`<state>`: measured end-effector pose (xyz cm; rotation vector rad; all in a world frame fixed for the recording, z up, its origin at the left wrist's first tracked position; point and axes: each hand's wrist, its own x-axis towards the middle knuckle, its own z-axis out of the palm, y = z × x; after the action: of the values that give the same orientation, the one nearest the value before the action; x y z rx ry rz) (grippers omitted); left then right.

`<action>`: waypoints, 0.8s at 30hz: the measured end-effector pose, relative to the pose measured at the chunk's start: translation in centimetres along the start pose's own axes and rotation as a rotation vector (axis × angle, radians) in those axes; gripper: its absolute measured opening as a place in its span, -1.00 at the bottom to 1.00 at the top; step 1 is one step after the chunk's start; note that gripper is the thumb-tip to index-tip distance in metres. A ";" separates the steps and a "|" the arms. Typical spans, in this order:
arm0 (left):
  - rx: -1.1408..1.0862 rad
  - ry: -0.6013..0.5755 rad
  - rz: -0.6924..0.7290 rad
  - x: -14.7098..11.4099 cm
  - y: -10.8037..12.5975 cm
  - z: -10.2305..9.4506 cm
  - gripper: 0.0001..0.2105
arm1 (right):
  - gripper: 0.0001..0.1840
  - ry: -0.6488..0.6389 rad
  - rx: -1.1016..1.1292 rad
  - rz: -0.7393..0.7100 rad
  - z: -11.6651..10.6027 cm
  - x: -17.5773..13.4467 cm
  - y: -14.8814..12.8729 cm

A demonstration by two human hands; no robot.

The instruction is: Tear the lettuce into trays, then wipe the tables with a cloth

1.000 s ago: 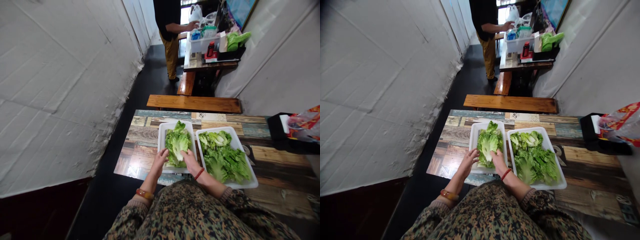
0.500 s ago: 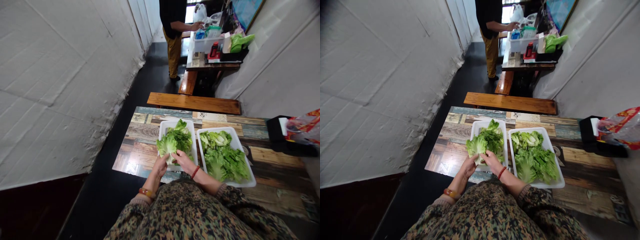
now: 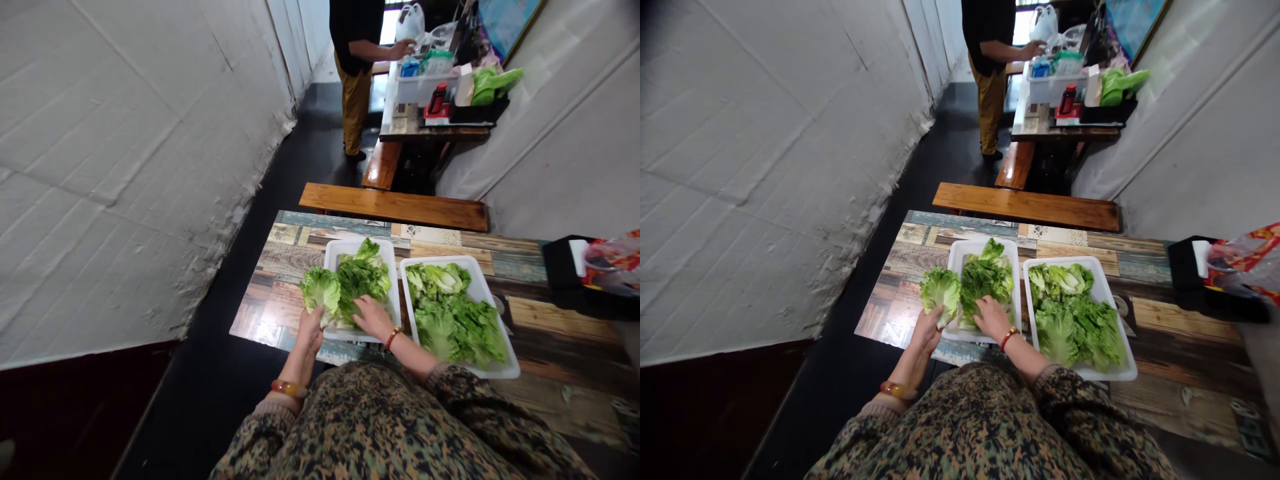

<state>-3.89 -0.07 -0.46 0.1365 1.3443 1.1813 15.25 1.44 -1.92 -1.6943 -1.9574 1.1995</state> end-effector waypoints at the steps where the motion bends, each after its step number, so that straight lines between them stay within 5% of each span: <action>1: 0.000 -0.004 -0.003 -0.1 0.1 0.1 -0.68 | -0.54 -0.019 -0.085 -0.001 0.6 -0.2 -0.3; 5: 0.000 -0.001 -0.014 -0.5 0.3 0.5 -0.71 | -0.43 -0.040 -0.156 0.076 1.7 -0.2 -0.9; 15: 0.004 0.029 -0.028 -1.4 0.1 0.8 -0.69 | -0.91 0.159 0.377 0.272 -0.5 0.2 1.7; 20: 0.006 -0.001 -0.046 -1.7 -0.7 1.4 -0.65 | -0.75 0.193 0.694 0.308 -2.6 -1.4 2.0; 24: 0.002 -0.059 -0.061 -1.3 -1.9 2.1 -0.62 | -0.80 0.228 0.726 0.282 -3.5 -3.0 0.3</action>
<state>-0.81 -0.80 -0.23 0.1296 1.2895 1.1169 18.67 0.07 0.85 -1.6218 -0.9816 1.4885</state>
